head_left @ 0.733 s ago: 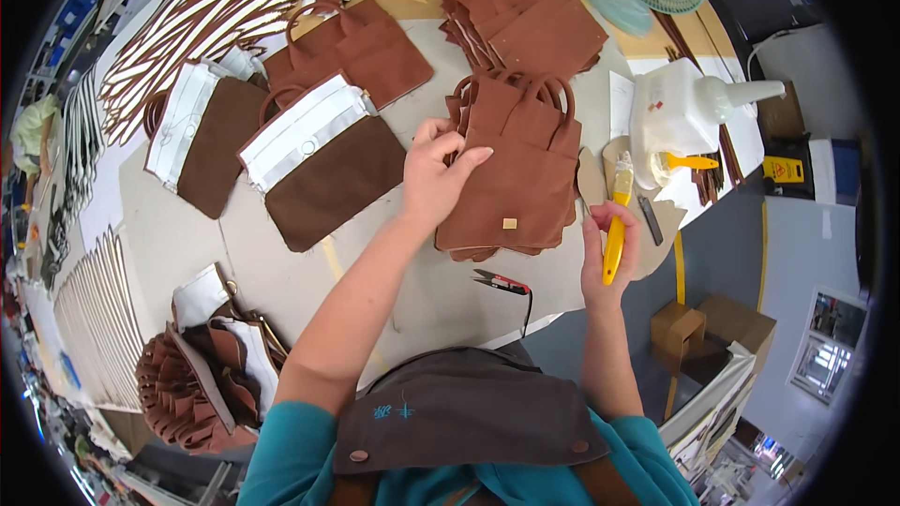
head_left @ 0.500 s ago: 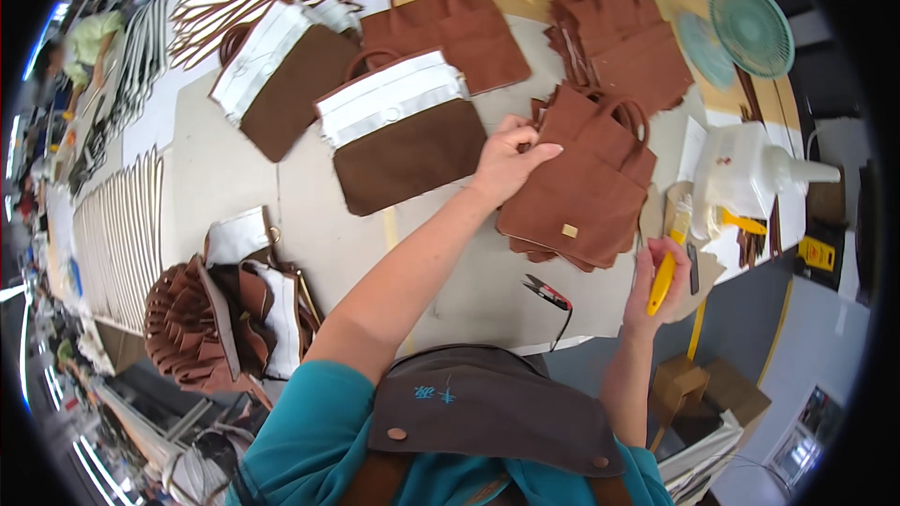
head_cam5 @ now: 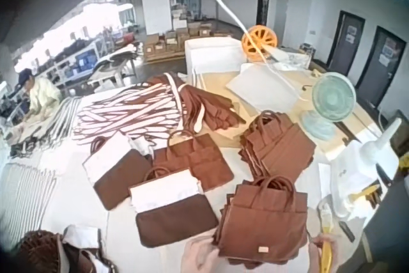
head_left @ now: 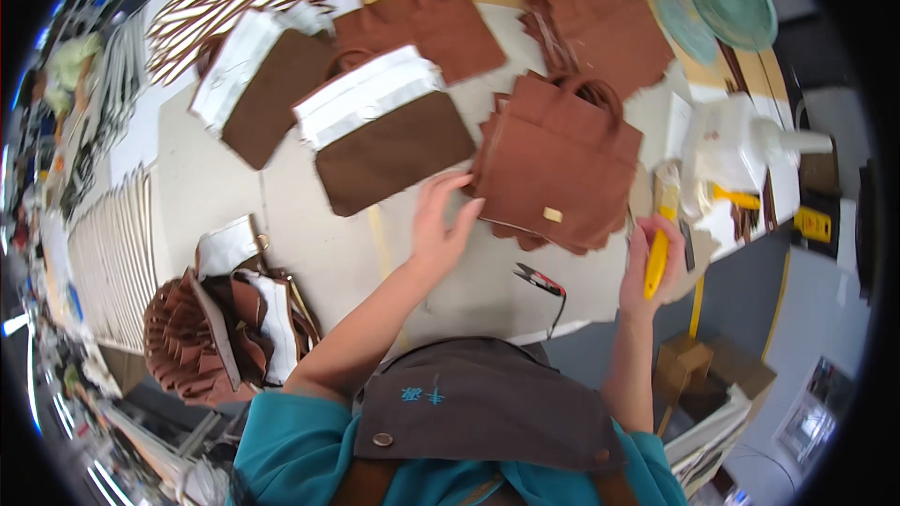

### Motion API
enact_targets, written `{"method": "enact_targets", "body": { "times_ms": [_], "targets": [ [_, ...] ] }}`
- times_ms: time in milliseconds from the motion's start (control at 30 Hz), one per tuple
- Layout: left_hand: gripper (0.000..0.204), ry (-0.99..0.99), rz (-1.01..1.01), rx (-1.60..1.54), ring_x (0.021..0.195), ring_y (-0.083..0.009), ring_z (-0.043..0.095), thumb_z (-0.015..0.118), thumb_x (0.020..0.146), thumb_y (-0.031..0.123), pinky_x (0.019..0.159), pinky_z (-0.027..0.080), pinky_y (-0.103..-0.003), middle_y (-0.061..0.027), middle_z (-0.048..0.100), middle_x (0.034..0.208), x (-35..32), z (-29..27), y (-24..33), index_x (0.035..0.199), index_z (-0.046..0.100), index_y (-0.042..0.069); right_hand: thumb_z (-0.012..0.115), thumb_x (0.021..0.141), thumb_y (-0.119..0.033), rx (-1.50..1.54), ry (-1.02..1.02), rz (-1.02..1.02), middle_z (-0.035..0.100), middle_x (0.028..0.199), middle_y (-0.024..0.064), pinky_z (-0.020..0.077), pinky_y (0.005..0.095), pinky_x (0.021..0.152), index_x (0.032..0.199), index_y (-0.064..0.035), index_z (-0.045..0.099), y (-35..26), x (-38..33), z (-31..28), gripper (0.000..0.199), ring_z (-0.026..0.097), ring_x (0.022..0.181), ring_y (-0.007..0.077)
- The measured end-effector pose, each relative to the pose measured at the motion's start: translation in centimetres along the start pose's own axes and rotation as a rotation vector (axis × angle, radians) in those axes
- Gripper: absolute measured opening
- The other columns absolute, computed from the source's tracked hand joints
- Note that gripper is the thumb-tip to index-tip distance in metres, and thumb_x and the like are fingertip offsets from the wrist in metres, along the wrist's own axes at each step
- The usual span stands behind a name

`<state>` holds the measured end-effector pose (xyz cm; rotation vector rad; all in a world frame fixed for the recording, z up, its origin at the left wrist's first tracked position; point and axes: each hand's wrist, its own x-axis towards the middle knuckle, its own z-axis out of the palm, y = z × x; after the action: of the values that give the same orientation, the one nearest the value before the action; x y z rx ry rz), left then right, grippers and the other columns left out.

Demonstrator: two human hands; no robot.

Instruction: The person assembles brown leather handbags at a workbench. They use scissors to trim excess material from the bag handles and a yellow tool to apply adhesive to the edges of the bag components. The person handles multiple bag parts and tools throughout the process.

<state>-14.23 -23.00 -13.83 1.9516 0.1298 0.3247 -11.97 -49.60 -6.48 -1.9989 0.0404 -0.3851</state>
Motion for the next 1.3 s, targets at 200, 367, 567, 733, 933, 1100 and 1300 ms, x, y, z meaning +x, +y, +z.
{"method": "enact_targets", "body": {
  "times_ms": [200, 367, 567, 733, 933, 1100, 1300],
  "targets": [
    [0.014, -0.120, 0.152, 0.072, 0.112, -0.0306, 0.049, 0.052, 0.069, -0.003, 0.095, 0.037, -0.040, -0.0092, 0.060, 0.112, -7.2, -3.3, -3.2, 0.061, 0.058, 0.007, 0.055, 0.093, -0.001, 0.068, 0.012, 0.005, 0.062, 0.094, 0.0087, 0.0516, 0.0244, 0.073, 0.113, 0.0005, 0.056, -0.9, 0.9, -1.7, 0.020, 0.062, 0.080, 0.0130],
    [0.013, -0.134, 0.015, 0.119, 0.110, -0.0274, 0.050, 0.053, 0.082, 0.010, 0.099, 0.034, -0.040, -0.0103, 0.060, 0.113, -7.5, -4.3, -2.6, 0.073, 0.062, 0.005, 0.051, 0.098, -0.015, 0.318, 0.088, 0.190, 0.056, 0.073, 0.0004, 0.0442, 0.0200, 0.061, 0.118, 0.0024, 0.057, -0.9, 0.8, -5.9, 0.027, 0.053, 0.066, 0.0075],
    [0.024, -0.134, -0.355, -0.116, 0.095, -0.0176, 0.055, 0.045, 0.096, 0.017, 0.086, 0.041, -0.028, -0.0095, 0.062, 0.103, -7.2, -3.4, -1.1, 0.090, 0.062, 0.001, 0.052, 0.097, -0.031, 0.520, 0.441, 0.440, 0.049, 0.066, -0.0032, 0.0386, 0.0233, 0.062, 0.108, -0.0011, 0.063, 2.1, -0.1, -11.5, 0.033, 0.041, 0.057, 0.0065],
    [0.030, -0.269, -0.400, 0.000, 0.069, -0.0125, 0.050, 0.041, 0.100, 0.023, 0.067, 0.043, -0.027, -0.0040, 0.056, 0.078, -7.8, -2.4, -0.2, 0.085, 0.056, 0.001, 0.057, 0.095, -0.031, 0.900, 0.493, 0.677, 0.052, 0.066, -0.0026, 0.0415, 0.0275, 0.062, 0.099, -0.0050, 0.062, 5.4, -3.2, -13.5, 0.027, 0.045, 0.055, 0.0089],
    [0.037, -0.297, -0.336, 0.053, 0.063, -0.0111, 0.045, 0.044, 0.100, 0.027, 0.059, 0.038, -0.027, -0.0029, 0.050, 0.070, -7.8, -0.4, 1.4, 0.072, 0.047, 0.002, 0.060, 0.093, -0.028, 1.036, 0.394, 0.801, 0.053, 0.064, -0.0021, 0.0432, 0.0278, 0.060, 0.096, -0.0075, 0.060, 5.8, -3.8, -11.0, 0.020, 0.047, 0.054, 0.0092],
    [0.035, -0.217, -0.389, 0.048, 0.066, -0.0097, 0.044, 0.052, 0.097, 0.025, 0.063, 0.038, -0.026, -0.0015, 0.050, 0.072, -7.9, 0.0, 0.4, 0.069, 0.050, 0.004, 0.060, 0.093, -0.026, 0.917, 0.434, 0.813, 0.062, 0.073, 0.0014, 0.0438, 0.0261, 0.060, 0.096, -0.0089, 0.059, 6.7, -2.5, -13.3, 0.018, 0.050, 0.056, 0.0083],
    [0.017, -0.076, -0.386, -0.153, 0.074, -0.0079, 0.051, 0.062, 0.090, 0.012, 0.071, 0.043, -0.023, 0.0004, 0.056, 0.078, -8.2, 2.4, 0.8, 0.076, 0.057, 0.004, 0.060, 0.093, -0.028, 1.152, 0.640, 0.832, 0.064, 0.079, 0.0013, 0.0425, 0.0265, 0.059, 0.093, -0.0109, 0.056, 10.6, -1.2, -17.2, 0.017, 0.050, 0.056, 0.0084]
  ]
}}
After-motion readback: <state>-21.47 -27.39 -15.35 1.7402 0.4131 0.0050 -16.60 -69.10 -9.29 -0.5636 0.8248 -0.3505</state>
